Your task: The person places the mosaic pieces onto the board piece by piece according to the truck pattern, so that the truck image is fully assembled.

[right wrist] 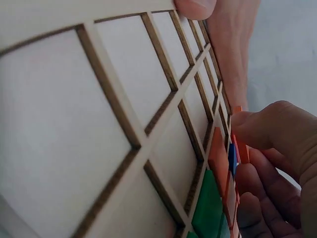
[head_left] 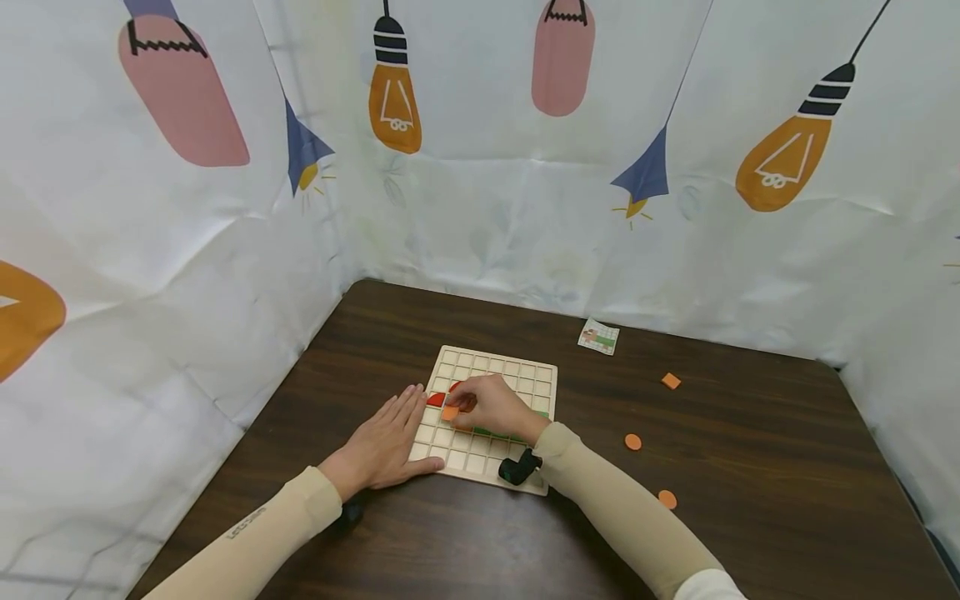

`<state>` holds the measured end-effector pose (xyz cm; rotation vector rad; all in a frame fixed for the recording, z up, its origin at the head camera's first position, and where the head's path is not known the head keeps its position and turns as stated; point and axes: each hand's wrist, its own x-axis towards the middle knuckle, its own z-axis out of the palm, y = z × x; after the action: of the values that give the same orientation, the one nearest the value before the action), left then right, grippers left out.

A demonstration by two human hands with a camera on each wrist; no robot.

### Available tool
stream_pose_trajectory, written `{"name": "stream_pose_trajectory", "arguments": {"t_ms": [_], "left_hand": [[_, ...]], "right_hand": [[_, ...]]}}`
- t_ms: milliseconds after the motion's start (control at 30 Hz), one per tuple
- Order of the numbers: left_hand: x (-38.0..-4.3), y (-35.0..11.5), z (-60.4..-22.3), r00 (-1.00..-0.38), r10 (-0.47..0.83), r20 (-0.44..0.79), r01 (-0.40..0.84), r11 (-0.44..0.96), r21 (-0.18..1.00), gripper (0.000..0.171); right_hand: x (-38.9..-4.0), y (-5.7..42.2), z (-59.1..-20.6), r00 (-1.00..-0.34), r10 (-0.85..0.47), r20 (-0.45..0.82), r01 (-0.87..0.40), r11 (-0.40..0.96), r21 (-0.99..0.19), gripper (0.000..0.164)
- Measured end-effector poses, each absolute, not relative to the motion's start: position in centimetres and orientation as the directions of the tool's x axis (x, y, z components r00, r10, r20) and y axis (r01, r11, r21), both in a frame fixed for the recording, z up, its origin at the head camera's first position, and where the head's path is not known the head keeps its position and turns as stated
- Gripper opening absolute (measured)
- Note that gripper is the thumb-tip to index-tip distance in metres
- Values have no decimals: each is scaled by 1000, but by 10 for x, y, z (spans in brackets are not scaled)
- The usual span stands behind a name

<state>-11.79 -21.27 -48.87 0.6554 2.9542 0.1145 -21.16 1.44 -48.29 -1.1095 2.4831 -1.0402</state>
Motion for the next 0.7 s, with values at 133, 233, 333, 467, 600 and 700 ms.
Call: {"name": "stream_pose_trajectory", "arguments": {"t_ms": [133,233,333,467,600,700], "left_hand": [[-118,-212,-488,-900,423,-104,413,905,100,107],[-118,-212,-487,-901,418,-112,409,907,101,107],[-118,-212,-487,-901,418,-116,407,907,104,107],[-119,-212,-488,-900,418,-119,408,907,103,106],[-118,-211,-487,-900,423,-110,413,905,101,106],[-118,-211,-487,-899,425,-104,416,904,100,106]], "right_hand": [[-212,13,-484,-687,-724,62,-564,478,-673,23],[-213,13,-485,-684,-727,61,-569,479,-669,21],[-213,12,-487,-676,-734,67,-579,473,-664,20],[-213,11,-488,-673,-737,68,-586,475,-657,20],[-213,10,-488,-674,-736,64,-590,484,-646,21],[-213,9,-487,-672,-738,57,-593,490,-639,21]]}}
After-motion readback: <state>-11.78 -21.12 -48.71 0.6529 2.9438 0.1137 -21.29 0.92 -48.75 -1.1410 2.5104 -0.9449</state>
